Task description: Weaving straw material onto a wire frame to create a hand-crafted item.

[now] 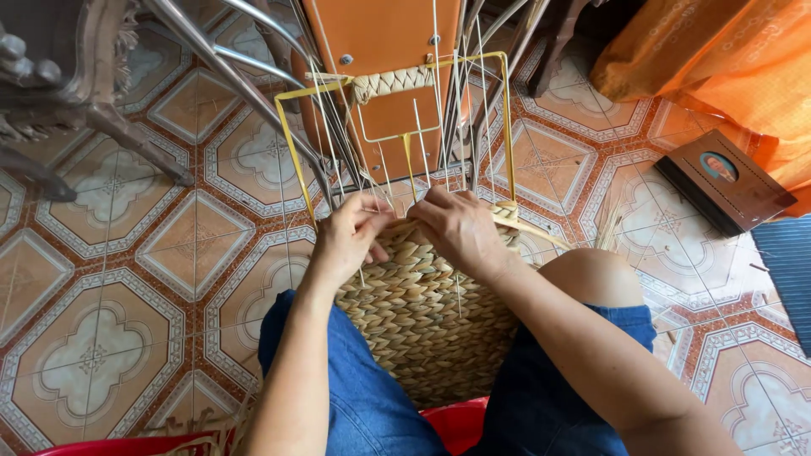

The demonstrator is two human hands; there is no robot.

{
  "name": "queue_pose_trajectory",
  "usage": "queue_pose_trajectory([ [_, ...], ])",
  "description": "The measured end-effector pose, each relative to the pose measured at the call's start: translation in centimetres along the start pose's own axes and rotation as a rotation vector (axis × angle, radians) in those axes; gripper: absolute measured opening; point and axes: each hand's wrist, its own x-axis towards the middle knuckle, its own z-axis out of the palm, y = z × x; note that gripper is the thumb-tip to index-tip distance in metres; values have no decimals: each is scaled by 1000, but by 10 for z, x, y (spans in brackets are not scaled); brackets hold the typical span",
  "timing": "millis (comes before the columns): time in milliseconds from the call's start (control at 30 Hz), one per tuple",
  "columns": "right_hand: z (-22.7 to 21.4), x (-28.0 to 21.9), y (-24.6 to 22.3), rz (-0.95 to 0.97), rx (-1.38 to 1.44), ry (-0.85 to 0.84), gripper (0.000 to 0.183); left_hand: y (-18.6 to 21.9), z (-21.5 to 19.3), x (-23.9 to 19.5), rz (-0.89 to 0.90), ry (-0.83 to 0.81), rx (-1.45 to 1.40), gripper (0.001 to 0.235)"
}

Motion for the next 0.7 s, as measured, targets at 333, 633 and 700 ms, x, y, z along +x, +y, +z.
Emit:
queue_pose_trajectory([
  [333,-41,11,-18,-36,137,289,16,-7,22,-1,189,103,351,10],
  [633,14,23,-9,425,377,-263,29,6,14,-15,186,35,205,8],
  [700,22,21,0,383,540,-142,36,6,8,-14,141,-7,176,9],
])
